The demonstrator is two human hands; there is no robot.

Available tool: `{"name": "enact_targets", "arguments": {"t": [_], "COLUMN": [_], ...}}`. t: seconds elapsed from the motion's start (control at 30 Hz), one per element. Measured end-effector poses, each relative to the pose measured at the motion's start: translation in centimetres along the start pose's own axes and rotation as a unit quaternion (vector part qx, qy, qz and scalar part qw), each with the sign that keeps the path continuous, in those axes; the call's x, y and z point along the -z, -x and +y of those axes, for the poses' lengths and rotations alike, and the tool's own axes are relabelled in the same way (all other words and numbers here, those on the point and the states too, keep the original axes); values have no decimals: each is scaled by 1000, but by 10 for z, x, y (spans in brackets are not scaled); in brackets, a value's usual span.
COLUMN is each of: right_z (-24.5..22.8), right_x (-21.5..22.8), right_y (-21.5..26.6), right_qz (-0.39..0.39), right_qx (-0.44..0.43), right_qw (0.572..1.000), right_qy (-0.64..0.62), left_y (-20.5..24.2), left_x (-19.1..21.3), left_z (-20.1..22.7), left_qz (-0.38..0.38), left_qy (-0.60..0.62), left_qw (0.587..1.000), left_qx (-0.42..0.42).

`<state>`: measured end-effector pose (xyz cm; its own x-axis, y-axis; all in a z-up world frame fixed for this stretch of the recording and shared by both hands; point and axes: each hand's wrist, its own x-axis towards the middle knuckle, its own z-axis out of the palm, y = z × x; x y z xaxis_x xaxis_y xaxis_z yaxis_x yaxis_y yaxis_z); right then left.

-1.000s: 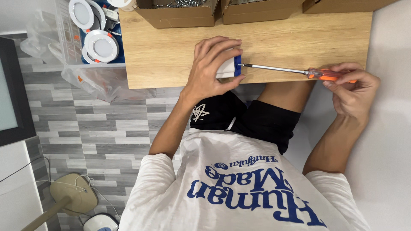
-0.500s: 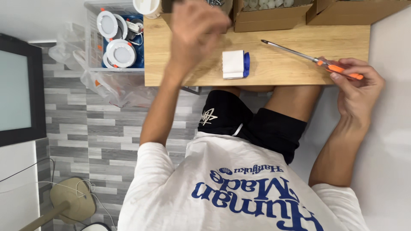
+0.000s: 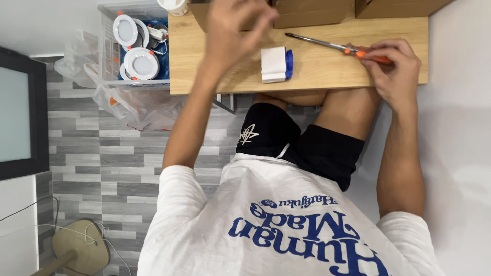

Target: The person uses a screwdriver to tighten screws on a white electrical box with a blue cover. They repeatedly assemble and disassemble the components, placing the blue cover into a cardboard box and retrieving a white box from a nearby container.

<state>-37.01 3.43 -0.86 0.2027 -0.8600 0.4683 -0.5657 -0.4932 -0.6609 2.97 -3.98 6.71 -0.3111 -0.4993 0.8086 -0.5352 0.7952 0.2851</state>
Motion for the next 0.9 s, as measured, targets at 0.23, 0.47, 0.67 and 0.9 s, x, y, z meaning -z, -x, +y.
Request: {"name": "enact_targets", "arguments": {"t": [0.23, 0.47, 0.67, 0.9], "right_z": [-17, -91, -78, -50], "right_x": [-14, -60, -99, -111], "right_y": [-17, -49, -67, -61], "right_qz": [-26, -187, -241, -159], "right_qx": [59, 51, 54, 133], "right_qw": [995, 981, 968, 978], "right_qy": [74, -21, -49, -27], "left_y": [45, 66, 67, 93], "left_x": [-25, -50, -54, -57], "left_z": [43, 46, 48, 7], "left_qz": [-139, -146, -120, -141], "left_qy": [36, 68, 74, 25], "left_qw": [984, 971, 976, 975], "left_qx": [101, 176, 165, 169]}}
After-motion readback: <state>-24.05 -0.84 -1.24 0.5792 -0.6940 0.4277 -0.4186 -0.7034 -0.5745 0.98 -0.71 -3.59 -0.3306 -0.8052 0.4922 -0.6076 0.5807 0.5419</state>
